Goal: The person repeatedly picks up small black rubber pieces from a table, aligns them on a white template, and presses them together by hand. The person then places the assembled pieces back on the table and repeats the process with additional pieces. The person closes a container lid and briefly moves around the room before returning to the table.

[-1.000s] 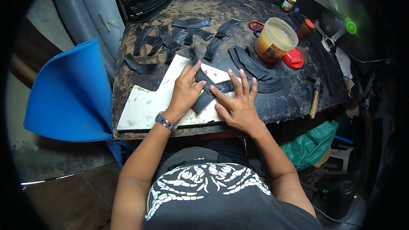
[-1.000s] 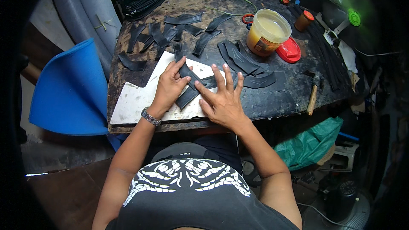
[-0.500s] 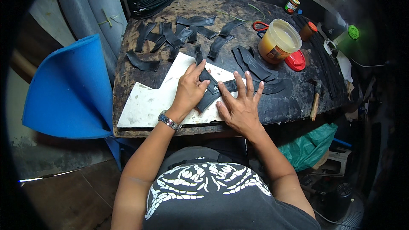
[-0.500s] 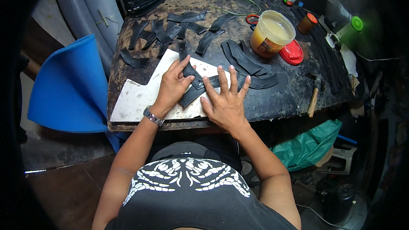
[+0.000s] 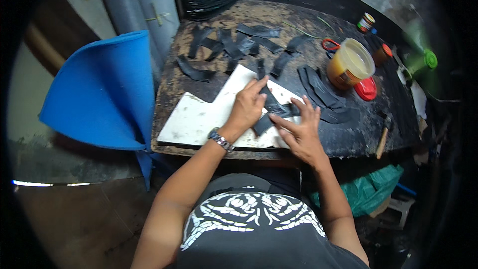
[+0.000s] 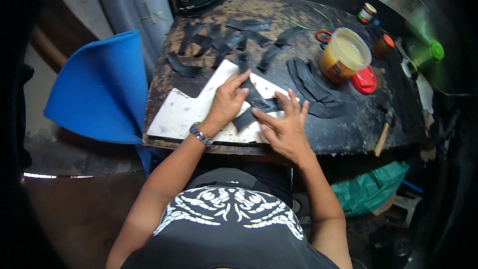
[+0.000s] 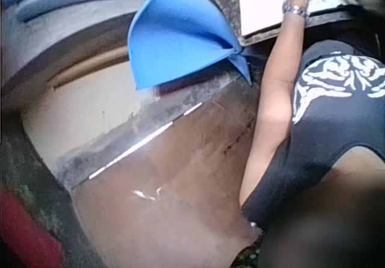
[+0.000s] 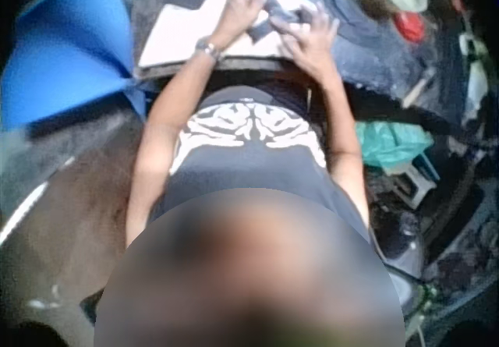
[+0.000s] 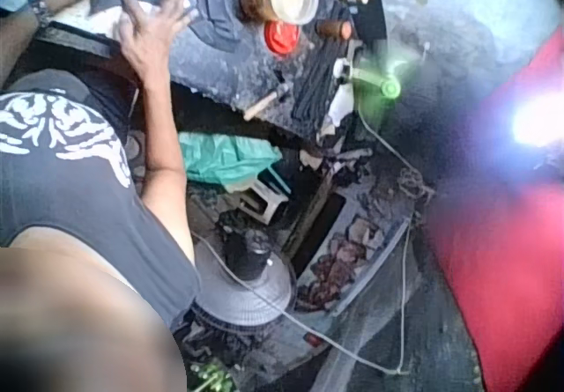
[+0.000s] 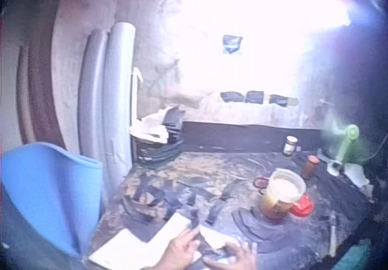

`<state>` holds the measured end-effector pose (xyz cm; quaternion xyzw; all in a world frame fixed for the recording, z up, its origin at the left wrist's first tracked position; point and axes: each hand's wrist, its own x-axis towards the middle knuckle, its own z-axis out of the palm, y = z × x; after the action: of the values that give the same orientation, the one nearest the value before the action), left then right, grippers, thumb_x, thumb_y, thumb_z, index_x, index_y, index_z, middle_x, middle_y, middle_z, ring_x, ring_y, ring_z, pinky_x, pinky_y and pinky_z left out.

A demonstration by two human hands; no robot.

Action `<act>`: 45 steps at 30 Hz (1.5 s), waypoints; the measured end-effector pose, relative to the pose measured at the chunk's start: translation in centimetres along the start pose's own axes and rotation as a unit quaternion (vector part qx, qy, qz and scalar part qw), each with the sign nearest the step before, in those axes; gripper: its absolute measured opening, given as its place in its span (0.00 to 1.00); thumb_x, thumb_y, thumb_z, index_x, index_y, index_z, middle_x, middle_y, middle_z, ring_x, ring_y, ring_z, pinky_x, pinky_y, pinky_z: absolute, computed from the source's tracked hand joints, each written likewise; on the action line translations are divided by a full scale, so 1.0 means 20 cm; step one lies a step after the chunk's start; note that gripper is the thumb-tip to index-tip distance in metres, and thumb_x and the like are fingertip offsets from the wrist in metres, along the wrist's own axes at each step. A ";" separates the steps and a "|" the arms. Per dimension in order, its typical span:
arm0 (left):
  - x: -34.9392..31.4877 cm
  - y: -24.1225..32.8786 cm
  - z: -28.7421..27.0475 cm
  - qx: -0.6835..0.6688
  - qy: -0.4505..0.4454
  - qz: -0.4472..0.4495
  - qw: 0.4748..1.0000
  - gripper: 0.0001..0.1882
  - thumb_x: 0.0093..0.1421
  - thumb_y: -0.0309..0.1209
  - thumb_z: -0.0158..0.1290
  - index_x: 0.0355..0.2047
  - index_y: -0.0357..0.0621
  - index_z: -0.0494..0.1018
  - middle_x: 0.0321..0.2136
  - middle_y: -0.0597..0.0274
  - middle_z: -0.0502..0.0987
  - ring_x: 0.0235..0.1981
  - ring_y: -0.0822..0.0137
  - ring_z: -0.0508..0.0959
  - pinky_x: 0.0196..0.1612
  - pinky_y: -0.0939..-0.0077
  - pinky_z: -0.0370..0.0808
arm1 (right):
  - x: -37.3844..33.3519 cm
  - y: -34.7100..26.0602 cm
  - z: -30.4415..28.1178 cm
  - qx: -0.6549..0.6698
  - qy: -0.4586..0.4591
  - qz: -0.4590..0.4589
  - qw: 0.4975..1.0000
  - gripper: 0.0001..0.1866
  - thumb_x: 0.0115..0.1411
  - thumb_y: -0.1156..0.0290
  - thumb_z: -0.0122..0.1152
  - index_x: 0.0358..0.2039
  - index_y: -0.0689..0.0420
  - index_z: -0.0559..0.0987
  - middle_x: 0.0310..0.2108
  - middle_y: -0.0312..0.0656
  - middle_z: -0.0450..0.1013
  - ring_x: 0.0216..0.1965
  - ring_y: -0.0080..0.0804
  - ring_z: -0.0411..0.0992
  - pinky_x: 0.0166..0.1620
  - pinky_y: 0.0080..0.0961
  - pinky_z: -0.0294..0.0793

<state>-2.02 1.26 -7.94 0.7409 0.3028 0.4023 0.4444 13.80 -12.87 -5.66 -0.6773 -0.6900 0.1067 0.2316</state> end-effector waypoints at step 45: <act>-0.02 0.09 -0.02 0.183 -0.203 0.142 0.951 0.17 0.59 0.21 0.57 0.49 0.44 0.78 0.42 0.56 0.71 0.47 0.56 0.72 0.52 0.65 0.70 | -0.08 0.27 -0.03 -0.206 0.127 -0.103 0.965 0.26 0.60 0.51 0.58 0.57 0.46 0.78 0.69 0.43 0.57 0.73 0.45 0.46 0.67 0.74 0.28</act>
<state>-2.48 0.28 -6.28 0.9109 0.1665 0.2398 0.2915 18.83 -14.27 -7.84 -0.6435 -0.7283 -0.1491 0.1823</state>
